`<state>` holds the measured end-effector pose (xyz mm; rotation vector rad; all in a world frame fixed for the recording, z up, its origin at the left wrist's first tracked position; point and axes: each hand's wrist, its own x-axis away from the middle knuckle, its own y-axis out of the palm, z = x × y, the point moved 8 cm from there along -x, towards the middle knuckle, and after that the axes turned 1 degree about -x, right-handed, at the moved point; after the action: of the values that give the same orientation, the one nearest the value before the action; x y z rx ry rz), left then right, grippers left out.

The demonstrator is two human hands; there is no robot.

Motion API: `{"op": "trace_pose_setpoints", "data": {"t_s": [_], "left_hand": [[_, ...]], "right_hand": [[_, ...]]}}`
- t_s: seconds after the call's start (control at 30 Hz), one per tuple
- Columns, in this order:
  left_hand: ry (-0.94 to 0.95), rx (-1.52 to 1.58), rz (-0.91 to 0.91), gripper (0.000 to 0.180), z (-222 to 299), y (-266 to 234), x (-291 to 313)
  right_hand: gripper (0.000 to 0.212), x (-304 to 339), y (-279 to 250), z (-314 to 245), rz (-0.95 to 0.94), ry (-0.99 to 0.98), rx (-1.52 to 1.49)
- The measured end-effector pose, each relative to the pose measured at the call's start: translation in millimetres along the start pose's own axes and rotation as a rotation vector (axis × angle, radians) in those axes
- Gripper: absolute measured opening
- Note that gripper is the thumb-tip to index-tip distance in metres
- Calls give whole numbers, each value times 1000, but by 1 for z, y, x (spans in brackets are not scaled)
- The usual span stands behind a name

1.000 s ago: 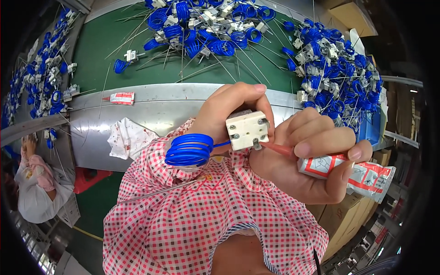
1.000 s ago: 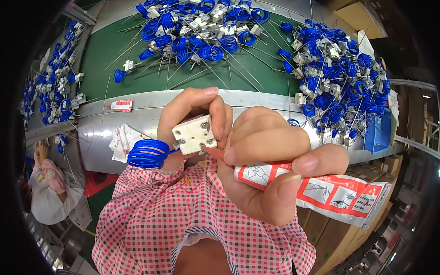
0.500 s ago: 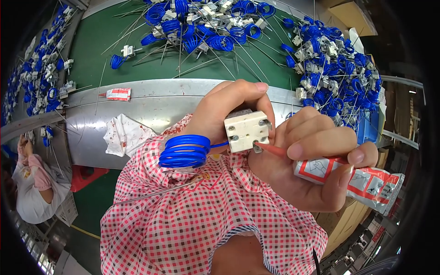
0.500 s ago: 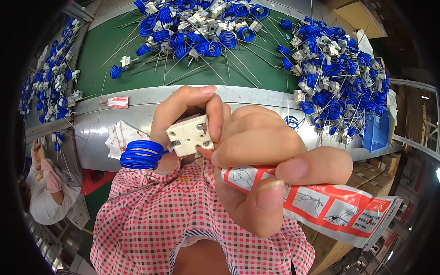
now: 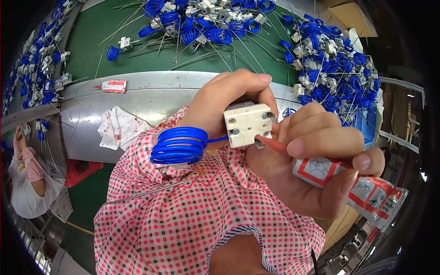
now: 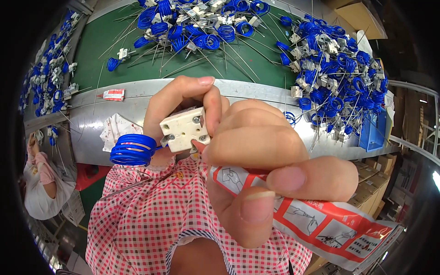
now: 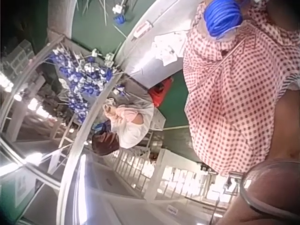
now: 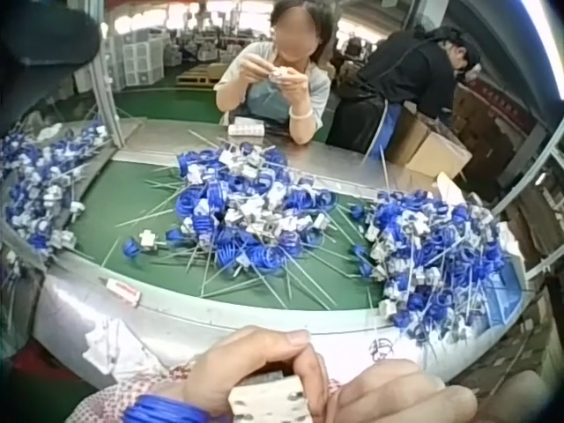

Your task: Assembling small white electronic components with blue wires at a production line.

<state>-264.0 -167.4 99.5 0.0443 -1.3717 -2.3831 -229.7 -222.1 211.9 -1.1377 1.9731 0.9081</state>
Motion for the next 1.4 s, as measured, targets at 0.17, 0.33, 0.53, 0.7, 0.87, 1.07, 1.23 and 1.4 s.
{"op": "trace_pose_setpoints", "data": {"t_s": [0.17,0.33,0.53,0.7,0.87,1.07,1.23,1.4], "left_hand": [[-15,42,-19,40,-2,0,-1],[-15,72,-45,42,-2,5,-2],[17,73,-72,42,1,3,-3],[2,76,-59,42,2,2,-4],[-33,5,-16,41,5,-2,-3],[-13,-74,82,39,8,-4,3],[-13,-77,101,39,11,-4,4],[-20,-75,120,39,13,-10,8]], "right_hand": [[25,5,-1,-4,130,-56,49],[26,4,-4,-7,124,-122,51],[26,3,-6,-8,-175,-25,142],[27,0,-4,-4,-200,8,126],[28,-6,-1,6,-246,84,4],[29,-6,-2,15,-228,173,-161],[29,-7,2,17,-204,239,-160],[28,-6,10,21,-227,206,-186]]}}
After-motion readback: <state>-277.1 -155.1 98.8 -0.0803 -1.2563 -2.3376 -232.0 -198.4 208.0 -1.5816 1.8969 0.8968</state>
